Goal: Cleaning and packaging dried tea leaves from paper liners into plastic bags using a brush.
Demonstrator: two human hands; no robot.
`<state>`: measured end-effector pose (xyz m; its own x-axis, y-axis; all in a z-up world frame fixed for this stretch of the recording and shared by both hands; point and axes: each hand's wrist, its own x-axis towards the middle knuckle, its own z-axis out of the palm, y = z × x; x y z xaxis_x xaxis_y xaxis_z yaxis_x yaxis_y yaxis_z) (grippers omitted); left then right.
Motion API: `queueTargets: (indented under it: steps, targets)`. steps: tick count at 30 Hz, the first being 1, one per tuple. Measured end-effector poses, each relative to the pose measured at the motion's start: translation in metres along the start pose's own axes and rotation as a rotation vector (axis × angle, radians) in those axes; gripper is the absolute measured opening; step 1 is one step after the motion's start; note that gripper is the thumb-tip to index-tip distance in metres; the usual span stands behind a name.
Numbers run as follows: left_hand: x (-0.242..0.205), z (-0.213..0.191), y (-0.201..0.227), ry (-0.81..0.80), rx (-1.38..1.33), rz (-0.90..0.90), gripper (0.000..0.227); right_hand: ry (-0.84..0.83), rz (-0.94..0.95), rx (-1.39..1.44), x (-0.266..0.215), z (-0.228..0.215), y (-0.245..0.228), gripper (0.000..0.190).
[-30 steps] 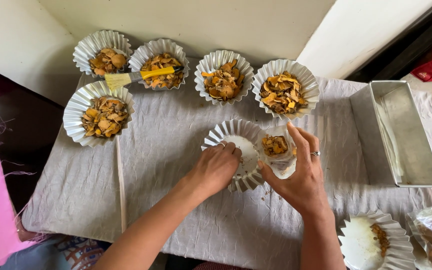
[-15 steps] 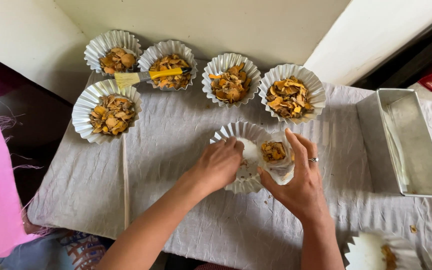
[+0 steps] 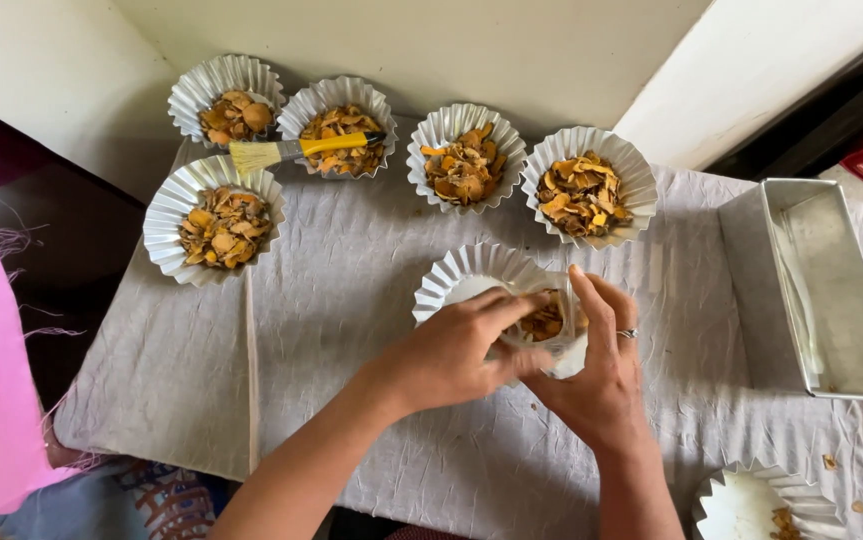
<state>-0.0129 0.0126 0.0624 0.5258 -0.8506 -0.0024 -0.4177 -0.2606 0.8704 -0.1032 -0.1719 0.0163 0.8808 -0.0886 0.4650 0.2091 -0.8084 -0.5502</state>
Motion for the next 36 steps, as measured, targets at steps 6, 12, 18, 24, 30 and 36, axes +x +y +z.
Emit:
queueTargets:
  steps: [6, 12, 18, 24, 30, 36]
  targets:
    - [-0.010, -0.004, -0.002, 0.196, 0.040, 0.224, 0.043, 0.012, -0.072, 0.189, -0.003, -0.015, 0.007, 0.090]
    - [-0.019, -0.007, 0.011, 0.258, 0.090, 0.365, 0.034, 0.024, 0.127, 0.499, -0.001, -0.017, 0.003, 0.040]
    - [-0.020, -0.017, 0.035, -0.143, 0.177, -0.024, 0.055, 0.034, 0.187, 0.579, -0.005, -0.018, -0.015, 0.032]
    - [-0.031, -0.012, 0.029, 0.221, 0.120, 0.241, 0.032, 0.218, 0.287, 0.811, -0.014, -0.021, -0.018, 0.031]
    - [-0.035, -0.010, 0.029, 0.102, 0.022, 0.216, 0.019, 0.016, 0.320, 0.908, -0.026, -0.036, -0.020, 0.043]
    - [-0.036, -0.001, 0.034, 0.239, 0.205, 0.403, 0.038, 0.207, 0.221, 0.894, -0.033, -0.025, -0.019, 0.031]
